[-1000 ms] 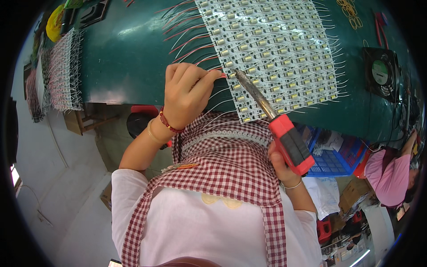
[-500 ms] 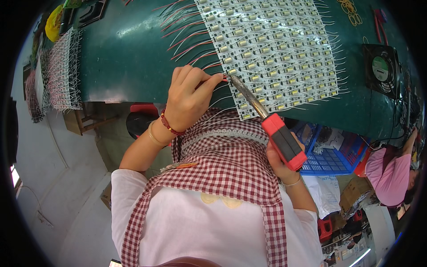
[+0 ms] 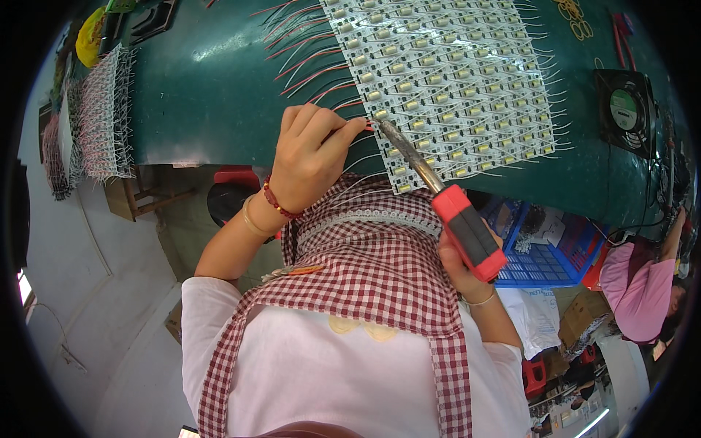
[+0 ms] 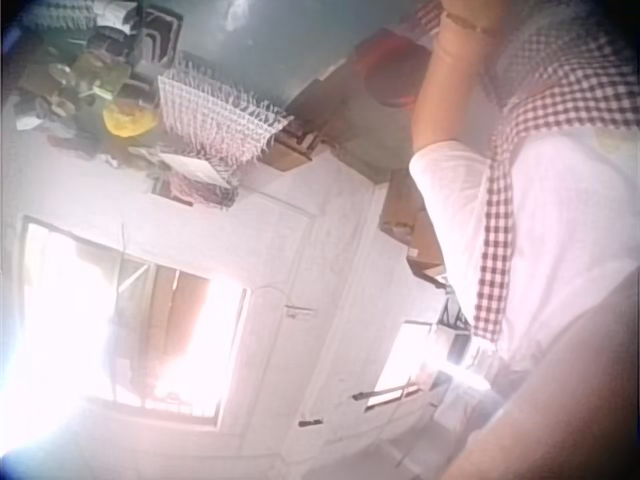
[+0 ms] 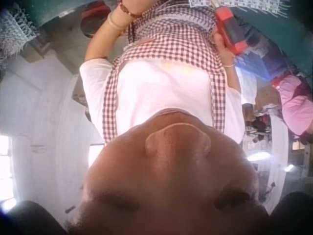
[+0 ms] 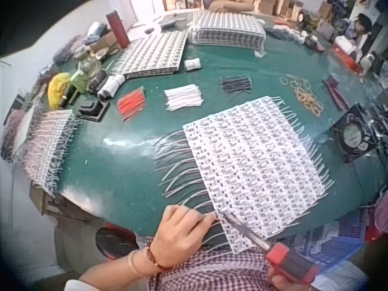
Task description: The person solders wires onto an LED board using a soldering tool, placing wire ends along the board and attaching them into place.
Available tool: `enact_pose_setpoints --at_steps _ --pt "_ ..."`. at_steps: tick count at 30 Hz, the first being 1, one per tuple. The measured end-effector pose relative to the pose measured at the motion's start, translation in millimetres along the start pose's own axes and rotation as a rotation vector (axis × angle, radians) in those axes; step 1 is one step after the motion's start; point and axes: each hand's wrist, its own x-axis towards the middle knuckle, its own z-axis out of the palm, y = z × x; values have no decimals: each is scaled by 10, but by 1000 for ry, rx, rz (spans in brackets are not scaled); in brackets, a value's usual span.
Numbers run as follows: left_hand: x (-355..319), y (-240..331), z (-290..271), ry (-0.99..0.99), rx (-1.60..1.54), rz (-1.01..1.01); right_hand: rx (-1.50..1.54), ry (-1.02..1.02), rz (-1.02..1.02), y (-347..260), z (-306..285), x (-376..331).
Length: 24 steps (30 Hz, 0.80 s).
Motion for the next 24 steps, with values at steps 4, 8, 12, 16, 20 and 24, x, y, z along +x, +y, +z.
enact_pose_setpoints --at_steps 4,8,12,16,20,24 --pt "0 -2 8 3 -3 7 -36 13 15 44 44 -14" --pt "-4 -2 3 -6 15 6 91 18 31 -145 39 22" --pt "-8 -1 11 -5 19 9 330 12 41 -314 90 59" --pt "9 8 -9 -7 96 29 343 33 53 -341 86 43" --pt "18 49 -43 57 118 40 351 17 37 -280 63 -16" --pt "-33 117 -65 62 40 47 360 45 35 -272 76 -47"
